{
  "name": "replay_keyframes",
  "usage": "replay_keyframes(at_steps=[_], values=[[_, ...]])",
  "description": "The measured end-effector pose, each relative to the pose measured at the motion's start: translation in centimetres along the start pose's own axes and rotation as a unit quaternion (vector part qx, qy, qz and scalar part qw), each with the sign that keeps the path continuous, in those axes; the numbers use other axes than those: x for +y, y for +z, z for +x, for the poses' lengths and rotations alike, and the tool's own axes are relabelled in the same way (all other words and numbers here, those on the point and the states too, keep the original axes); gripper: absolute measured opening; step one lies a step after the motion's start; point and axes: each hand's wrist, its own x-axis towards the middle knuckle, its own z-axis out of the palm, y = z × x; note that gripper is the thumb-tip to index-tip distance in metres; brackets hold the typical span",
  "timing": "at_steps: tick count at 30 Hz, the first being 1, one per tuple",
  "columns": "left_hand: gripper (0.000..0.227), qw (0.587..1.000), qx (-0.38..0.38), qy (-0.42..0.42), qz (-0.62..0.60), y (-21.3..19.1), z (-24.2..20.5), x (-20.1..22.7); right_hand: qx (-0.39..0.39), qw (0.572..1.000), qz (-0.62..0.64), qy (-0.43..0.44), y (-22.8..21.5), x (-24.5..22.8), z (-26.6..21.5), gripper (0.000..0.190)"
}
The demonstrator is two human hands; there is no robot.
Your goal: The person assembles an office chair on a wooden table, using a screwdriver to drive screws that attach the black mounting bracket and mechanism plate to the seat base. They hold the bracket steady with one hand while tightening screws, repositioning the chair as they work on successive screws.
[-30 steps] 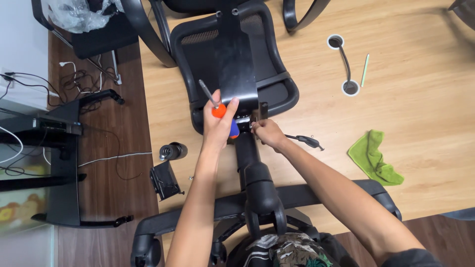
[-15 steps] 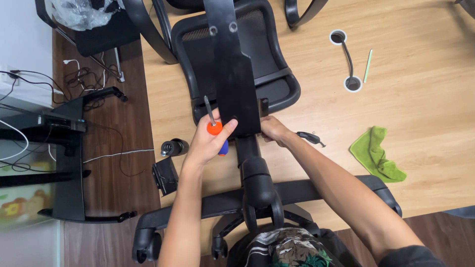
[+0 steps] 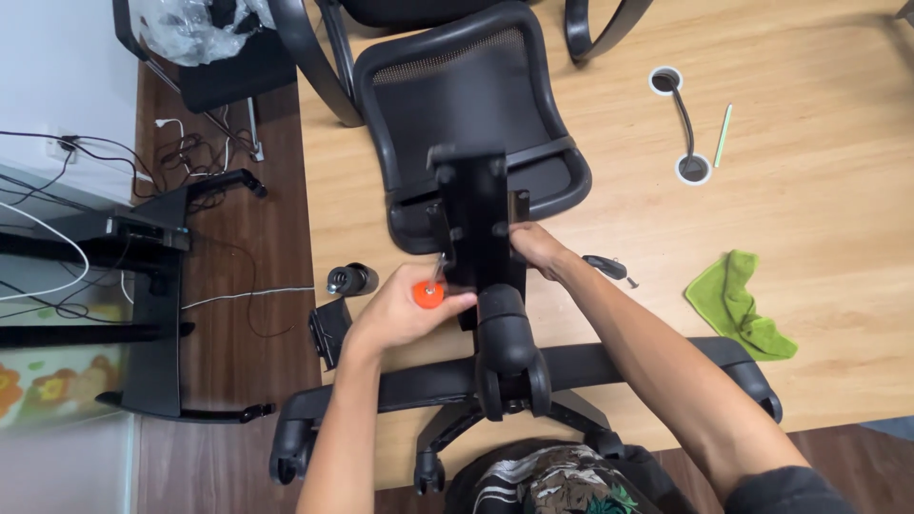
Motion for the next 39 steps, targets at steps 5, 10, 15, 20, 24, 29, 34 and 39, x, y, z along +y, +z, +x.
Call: replay_keyframes(at_steps=[5, 10, 15, 20, 24, 29, 34, 39], values=[[0.019, 0.998, -0.042, -0.036, -0.015, 0.1, -1.2, 1.1, 0.020, 0.998, -0.052, 0.017, 1.2, -2.5, -2.6, 0.024], [0.019, 0.994, -0.104, 0.015, 0.012, -0.4, -1.3, -0.1, 0.030, 0.997, -0.070, 0.027, 1.1, -2.8, -2.9, 0.024], [0.033, 0.973, -0.161, -0.091, 0.138, -2.2, -0.4, -0.1, 0.022, 0.995, -0.095, 0.026, 0.9, -2.3, -2.2, 0.028], [0.027, 0.978, -0.171, -0.105, -0.056, -3.8, 3.3, -4.2, 0.035, 0.993, -0.106, 0.031, 1.6, -3.9, -3.9, 0.025], [0.023, 0.977, -0.027, -0.200, -0.069, -1.8, 7.5, -9.9, 0.026, 0.996, -0.074, 0.044, 1.1, -3.3, -3.0, 0.026], [0.033, 0.965, 0.147, -0.201, 0.078, 3.0, 9.7, -12.2, 0.041, 0.998, -0.044, 0.025, 0.6, -0.9, -0.5, 0.028], [0.043, 0.946, 0.191, -0.221, 0.137, 5.0, 9.5, -12.3, 0.032, 0.999, 0.022, 0.022, 0.7, 0.5, 0.3, 0.026], [0.035, 0.937, 0.223, -0.269, -0.023, 6.1, 9.2, -13.1, 0.054, 0.997, 0.052, 0.034, 1.3, -0.6, -0.8, 0.021]])
